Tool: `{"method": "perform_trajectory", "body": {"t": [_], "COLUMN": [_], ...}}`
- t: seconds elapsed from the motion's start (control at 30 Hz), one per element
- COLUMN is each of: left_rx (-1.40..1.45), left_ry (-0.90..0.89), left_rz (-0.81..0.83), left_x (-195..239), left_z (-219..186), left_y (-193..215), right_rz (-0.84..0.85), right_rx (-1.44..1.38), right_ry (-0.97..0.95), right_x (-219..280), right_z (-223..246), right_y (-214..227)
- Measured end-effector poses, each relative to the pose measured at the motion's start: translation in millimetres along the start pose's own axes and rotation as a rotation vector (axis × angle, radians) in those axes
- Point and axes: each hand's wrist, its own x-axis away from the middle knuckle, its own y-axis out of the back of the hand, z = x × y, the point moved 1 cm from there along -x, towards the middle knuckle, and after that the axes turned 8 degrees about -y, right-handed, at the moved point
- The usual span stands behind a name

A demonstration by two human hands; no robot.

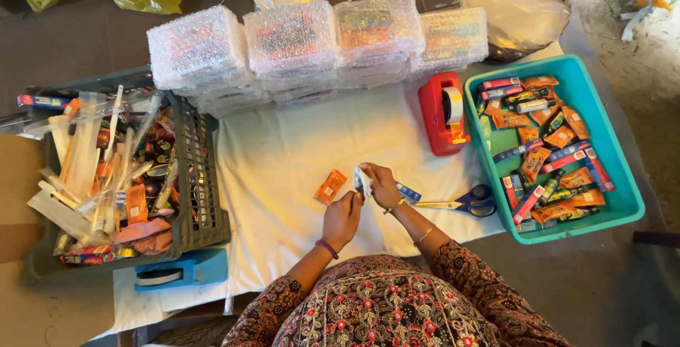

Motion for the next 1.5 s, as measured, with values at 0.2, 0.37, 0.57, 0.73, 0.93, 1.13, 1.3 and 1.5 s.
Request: {"method": "perform_trajectory", "body": {"t": [0.2, 0.37, 0.57, 0.73, 0.93, 1.13, 1.3, 1.5], "left_rx": [0.393, -0.378, -0.512, 0.744, 1.594, 1.582, 1.562, 1.443], "left_ry": [0.325, -0.233, -0.110, 0.502, 0.499, 0.536, 0.423, 0.352], "left_rz": [0.188, -0.116, 0.029, -0.110, -0.038, -0.156, -0.210, -0.271], "left_x": [-17, -33, -27, -50, -53, -54, -55, -63], "left_z": [38, 67, 138, 177, 81, 36, 5, -5], "left_y": [-21, 0, -7, -28, -33, -12, 1, 31], "right_rz": [-0.112, -0.082, -0.060, 0.000, -0.156, -0.158, -0.206, -0.124], "right_rx": [-0.770, -1.180, -1.301, -0.968, 0.328, 0.451, 0.080, 0.375], "right_ry": [-0.217, -0.242, -0.296, -0.156, 0.678, 0.687, 0.266, 0.496], "right_x": [-19, -5, 0, -17, 17, 9, -26, 15], "right_z": [-67, -42, -49, -80, 32, 79, 47, 60], "right_y": [34, 59, 61, 36, 1, 1, -5, -19]}}
